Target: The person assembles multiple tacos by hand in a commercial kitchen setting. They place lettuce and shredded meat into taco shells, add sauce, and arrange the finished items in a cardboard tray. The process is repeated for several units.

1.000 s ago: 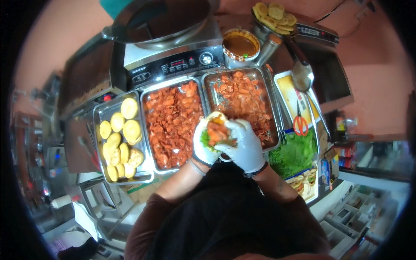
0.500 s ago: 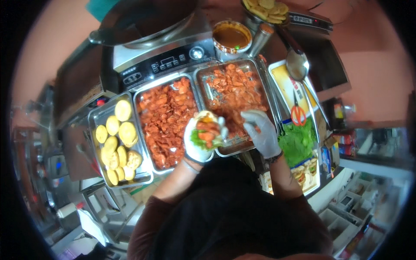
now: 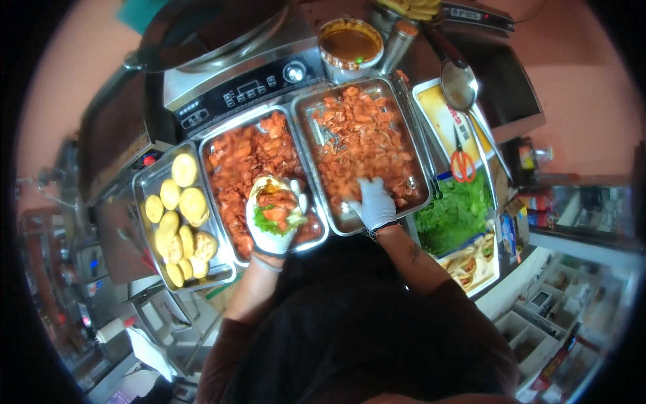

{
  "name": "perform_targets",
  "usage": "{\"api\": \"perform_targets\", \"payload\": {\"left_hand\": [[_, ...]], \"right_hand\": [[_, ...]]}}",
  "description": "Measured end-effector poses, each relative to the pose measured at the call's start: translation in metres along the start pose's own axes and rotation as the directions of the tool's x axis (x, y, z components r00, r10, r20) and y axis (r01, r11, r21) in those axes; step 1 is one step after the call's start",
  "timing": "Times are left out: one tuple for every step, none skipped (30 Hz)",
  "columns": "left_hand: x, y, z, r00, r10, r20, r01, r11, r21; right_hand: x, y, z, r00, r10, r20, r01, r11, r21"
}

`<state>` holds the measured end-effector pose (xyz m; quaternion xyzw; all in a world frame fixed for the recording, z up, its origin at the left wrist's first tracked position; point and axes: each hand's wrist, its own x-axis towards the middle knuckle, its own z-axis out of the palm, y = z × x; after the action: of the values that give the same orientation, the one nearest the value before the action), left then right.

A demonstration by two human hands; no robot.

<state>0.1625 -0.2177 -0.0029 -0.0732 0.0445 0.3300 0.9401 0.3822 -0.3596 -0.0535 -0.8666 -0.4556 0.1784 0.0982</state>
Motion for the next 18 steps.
{"api": "perform_targets", "payload": {"left_hand": [[-0.001, -0.001, 0.000, 1.000, 0.006, 0.009, -0.006, 1.000, -0.001], [-0.001, -0.002, 0.001, 0.998, -0.036, 0.042, 0.037, 0.999, -0.025], [-0.001, -0.002, 0.003, 0.994, -0.078, 0.076, 0.081, 0.996, -0.047], [-0.001, -0.002, 0.002, 0.992, -0.095, 0.087, 0.101, 0.993, -0.058], [-0.002, -0.002, 0.001, 0.989, -0.111, 0.100, 0.118, 0.991, -0.069], [-0.001, -0.003, -0.001, 0.991, -0.104, 0.089, 0.111, 0.991, -0.071], [-0.002, -0.004, -0.002, 0.992, -0.099, 0.082, 0.104, 0.993, -0.060], [-0.002, -0.006, -0.002, 0.993, -0.091, 0.076, 0.095, 0.994, -0.049], [-0.003, -0.007, -0.001, 0.994, -0.085, 0.071, 0.087, 0.995, -0.037], [-0.003, -0.008, 0.000, 0.996, -0.074, 0.043, 0.075, 0.997, -0.026], [-0.003, -0.008, 0.000, 0.998, -0.065, 0.015, 0.065, 0.998, -0.016], [-0.003, -0.008, 0.000, 0.998, -0.059, -0.013, 0.059, 0.998, -0.005], [-0.002, -0.008, 0.001, 0.997, -0.058, -0.042, 0.059, 0.998, 0.005], [-0.002, -0.008, 0.001, 0.997, -0.064, -0.047, 0.064, 0.998, 0.004], [-0.001, -0.009, 0.003, 0.996, -0.071, -0.052, 0.071, 0.997, 0.001], [0.000, -0.009, 0.006, 0.996, -0.084, -0.031, 0.083, 0.996, -0.012], [0.000, -0.010, 0.003, 0.996, -0.087, -0.037, 0.087, 0.996, -0.008], [0.000, -0.009, 0.001, 0.995, -0.088, -0.044, 0.088, 0.996, -0.004]], "right_hand": [[0.000, 0.004, 0.005, 1.000, -0.018, 0.010, 0.018, 1.000, 0.004], [0.000, 0.009, 0.007, 0.999, -0.036, 0.020, 0.036, 0.999, 0.004], [0.001, 0.015, 0.010, 0.998, -0.054, 0.029, 0.054, 0.999, 0.005], [0.001, 0.019, 0.014, 0.997, -0.079, 0.011, 0.079, 0.997, 0.003], [0.002, 0.022, 0.016, 0.994, -0.105, -0.010, 0.105, 0.994, 0.002], [0.002, 0.025, 0.018, 0.991, -0.131, -0.030, 0.131, 0.991, -0.001], [0.004, 0.028, 0.020, 0.992, -0.123, -0.021, 0.124, 0.992, 0.025], [0.008, 0.031, 0.020, 0.993, -0.116, -0.013, 0.117, 0.992, 0.049], [0.009, 0.034, 0.019, 0.992, -0.118, -0.037, 0.120, 0.991, 0.052], [0.009, 0.036, 0.018, 0.991, -0.118, -0.060, 0.121, 0.991, 0.057], [0.007, 0.037, 0.015, 0.985, -0.131, -0.113, 0.137, 0.990, 0.040], [0.006, 0.038, 0.011, 0.975, -0.146, -0.166, 0.151, 0.988, 0.022], [0.004, 0.042, 0.005, 0.989, -0.055, -0.136, 0.091, 0.958, 0.274], [-0.001, 0.041, -0.011, 0.996, 0.027, -0.081, 0.018, 0.863, 0.505], [-0.007, 0.044, -0.022, 0.995, 0.097, -0.005, -0.066, 0.711, 0.700], [-0.008, 0.055, -0.016, 0.980, 0.173, 0.098, -0.153, 0.345, 0.926], [-0.010, 0.056, -0.023, 0.972, 0.206, 0.114, -0.175, 0.306, 0.936], [-0.012, 0.053, -0.037, 0.962, 0.239, 0.132, -0.195, 0.263, 0.945]]}}
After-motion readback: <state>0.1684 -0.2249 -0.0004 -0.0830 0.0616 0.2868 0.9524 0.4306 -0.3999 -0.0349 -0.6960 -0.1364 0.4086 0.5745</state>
